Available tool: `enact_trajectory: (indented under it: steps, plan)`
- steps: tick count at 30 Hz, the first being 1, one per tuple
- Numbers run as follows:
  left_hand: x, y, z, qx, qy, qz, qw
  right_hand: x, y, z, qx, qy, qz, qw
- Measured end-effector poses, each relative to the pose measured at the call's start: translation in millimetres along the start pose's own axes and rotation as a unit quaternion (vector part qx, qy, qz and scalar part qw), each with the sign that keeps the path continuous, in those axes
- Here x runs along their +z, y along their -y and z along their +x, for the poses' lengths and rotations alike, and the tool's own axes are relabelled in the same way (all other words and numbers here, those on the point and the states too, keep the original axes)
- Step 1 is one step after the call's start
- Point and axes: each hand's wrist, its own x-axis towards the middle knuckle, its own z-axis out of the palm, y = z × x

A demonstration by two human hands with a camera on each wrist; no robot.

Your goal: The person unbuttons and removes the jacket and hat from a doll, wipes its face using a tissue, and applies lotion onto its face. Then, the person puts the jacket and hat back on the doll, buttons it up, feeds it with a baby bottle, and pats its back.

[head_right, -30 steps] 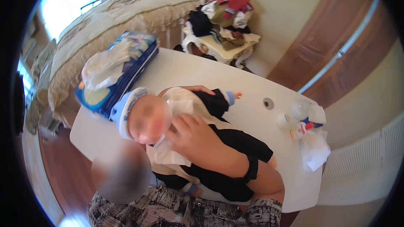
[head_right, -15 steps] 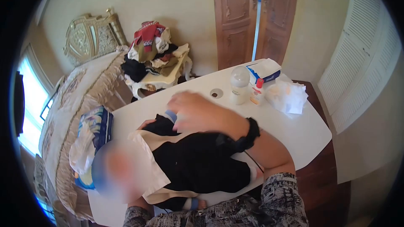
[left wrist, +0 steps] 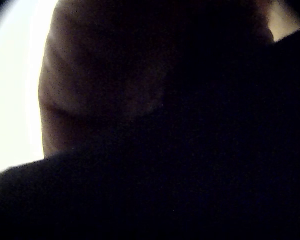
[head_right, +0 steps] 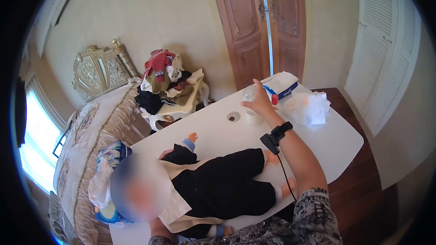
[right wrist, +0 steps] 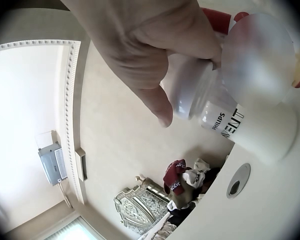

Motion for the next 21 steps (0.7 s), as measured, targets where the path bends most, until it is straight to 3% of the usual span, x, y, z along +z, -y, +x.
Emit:
enact_trajectory:
  steps: [7,11,16,21]
  plan:
    - [5,-7,31,0.007,-0.032,0.009,0.999,10,18,-13,-0.041,0.011,-0.024,0.999]
    - [18,28,-4,0.024,-0.067,0.008,0.997,14,41,-25,-0.035,0.079,-0.002,0.996]
    - [9,7,11,0.047,-0.115,0.002,0.992,19,85,-40,-0.067,0.139,0.041,0.987]
    - [3,-18,50,0.069,-0.165,-0.001,0.984,25,170,-44,-0.093,0.191,0.19,0.959]
